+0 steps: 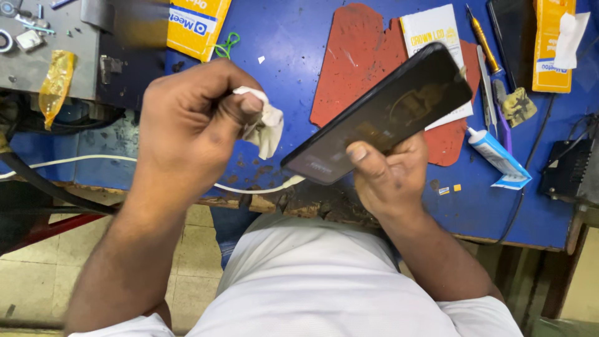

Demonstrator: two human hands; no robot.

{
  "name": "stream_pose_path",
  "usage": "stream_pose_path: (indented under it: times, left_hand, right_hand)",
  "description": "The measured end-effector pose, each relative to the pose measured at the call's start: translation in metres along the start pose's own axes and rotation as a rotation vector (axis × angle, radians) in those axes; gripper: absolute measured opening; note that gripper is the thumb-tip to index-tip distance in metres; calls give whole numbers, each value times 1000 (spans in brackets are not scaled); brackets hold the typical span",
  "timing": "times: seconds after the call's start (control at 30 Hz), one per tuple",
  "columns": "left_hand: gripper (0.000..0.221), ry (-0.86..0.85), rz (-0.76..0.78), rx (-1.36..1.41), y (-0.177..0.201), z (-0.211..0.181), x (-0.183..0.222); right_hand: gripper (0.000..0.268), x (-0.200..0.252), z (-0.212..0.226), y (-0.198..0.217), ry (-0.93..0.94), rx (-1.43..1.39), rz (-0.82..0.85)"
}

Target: The person applies adhesive from a tube onto the internal frame of a mobile phone and then presses a replacement screen assembly onto the frame. They use a cloth to wipe excess adhesive from the edges of the phone and then wrap several rubber bands around the device to secure the screen during bonding.

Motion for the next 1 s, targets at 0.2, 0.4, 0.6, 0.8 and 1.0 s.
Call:
stream_pose_path:
  times: [0.2,0.4,0.6,0.8,1.0]
  left_hand:
    - [2,74,37,271,-13,15,17]
    - [9,18,37,-4,-25,7,23]
    - [6,2,3,-92,-30,5,26]
    - [11,-96,-78,-123,-28,-17,22]
    - [14,-167,-79,-115,-30,-36,8]
  right_hand:
    - [32,-14,-2,-8,-64,-140,-35]
    - [31,-12,-2,-6,-57,-122,-44]
    - [17,-2,-1,-4,0,213,23]
    - [19,7,-5,-27,-16,442,187]
    - [27,11,-8,-36,-40,428,223]
Point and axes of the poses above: each hand's wrist, its own x-axis away from the middle knuckle, its own y-axis out of the back of the hand, z = x × y, the point moved 10 cm from there along -x, towards the middle knuckle, and after that the axes turned 1 degree about -y, right-handed, at the moved point
